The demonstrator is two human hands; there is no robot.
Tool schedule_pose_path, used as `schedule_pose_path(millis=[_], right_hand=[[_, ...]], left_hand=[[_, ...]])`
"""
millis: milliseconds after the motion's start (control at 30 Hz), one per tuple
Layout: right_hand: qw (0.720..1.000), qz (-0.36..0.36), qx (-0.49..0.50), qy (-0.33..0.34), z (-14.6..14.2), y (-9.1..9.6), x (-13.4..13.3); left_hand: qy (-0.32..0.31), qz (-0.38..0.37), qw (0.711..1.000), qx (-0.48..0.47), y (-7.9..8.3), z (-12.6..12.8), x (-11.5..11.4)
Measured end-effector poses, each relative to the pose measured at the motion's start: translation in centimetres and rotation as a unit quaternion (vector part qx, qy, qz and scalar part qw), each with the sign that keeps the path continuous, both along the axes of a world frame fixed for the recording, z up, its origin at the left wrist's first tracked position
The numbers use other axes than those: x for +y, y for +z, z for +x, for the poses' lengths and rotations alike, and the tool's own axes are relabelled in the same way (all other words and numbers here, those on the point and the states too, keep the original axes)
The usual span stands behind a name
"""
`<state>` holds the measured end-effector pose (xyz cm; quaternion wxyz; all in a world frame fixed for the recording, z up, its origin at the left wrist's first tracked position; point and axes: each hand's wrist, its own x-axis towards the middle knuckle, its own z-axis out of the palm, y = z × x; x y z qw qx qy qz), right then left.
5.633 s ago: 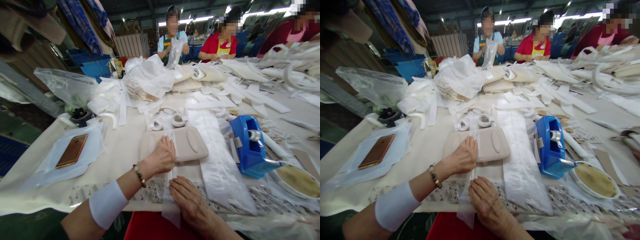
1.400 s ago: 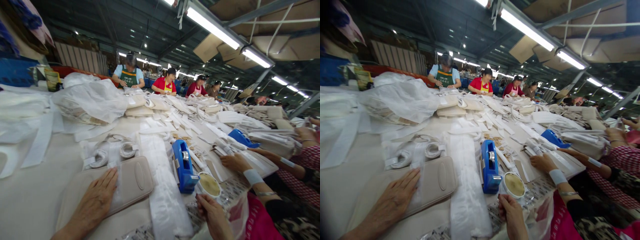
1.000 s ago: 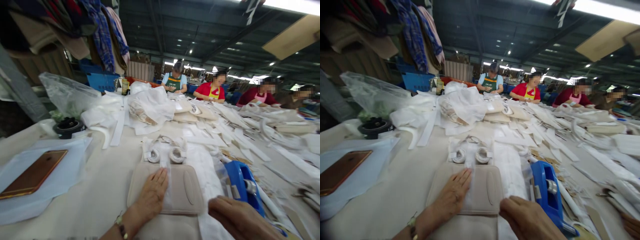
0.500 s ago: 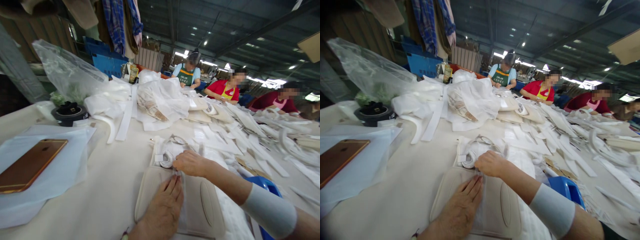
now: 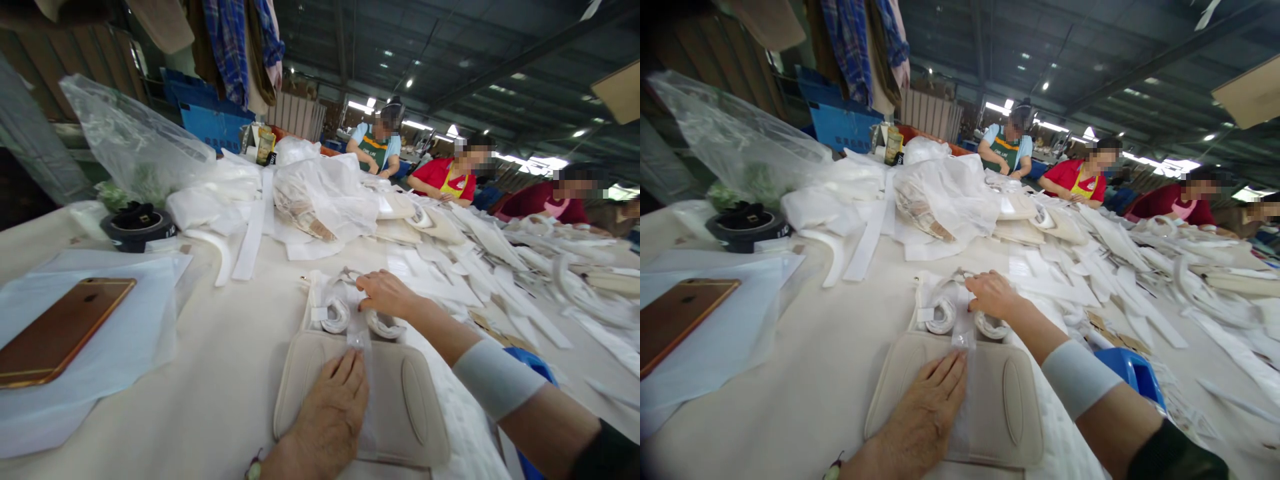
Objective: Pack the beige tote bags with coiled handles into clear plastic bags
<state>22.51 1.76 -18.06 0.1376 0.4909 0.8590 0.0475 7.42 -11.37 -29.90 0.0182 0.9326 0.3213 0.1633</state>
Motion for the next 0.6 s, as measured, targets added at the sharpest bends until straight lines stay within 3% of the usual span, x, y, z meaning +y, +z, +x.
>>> schedule_pose_path(millis=[100,233,367,500,600], right_hand=[[0.997,0.059,0.044,0.008,0.4,-0.8,-4.2],[0.973,0.101,0.183,0.095,1.1,-4.7,-10.5],[0.959,0.118,0.236,0.105,1.2,-8.0,-14.1],[0.961,0.044,0.265,0.057,0.8,-8.1,-16.5],[0.943,0.097,0.313,0.056,2.5,-7.2,-18.3]], left_hand=[[0.002,0.005,1.0,-0.025,-0.2,0.0,0.0],[0.033,-0.002,0.996,-0.077,-0.7,0.1,-0.4],[0.095,0.092,0.98,-0.147,-1.3,0.1,-0.6],[0.065,0.181,0.973,-0.126,-1.4,-0.4,-0.1],[0.033,0.278,0.953,-0.113,-2.1,-0.9,1.1]])
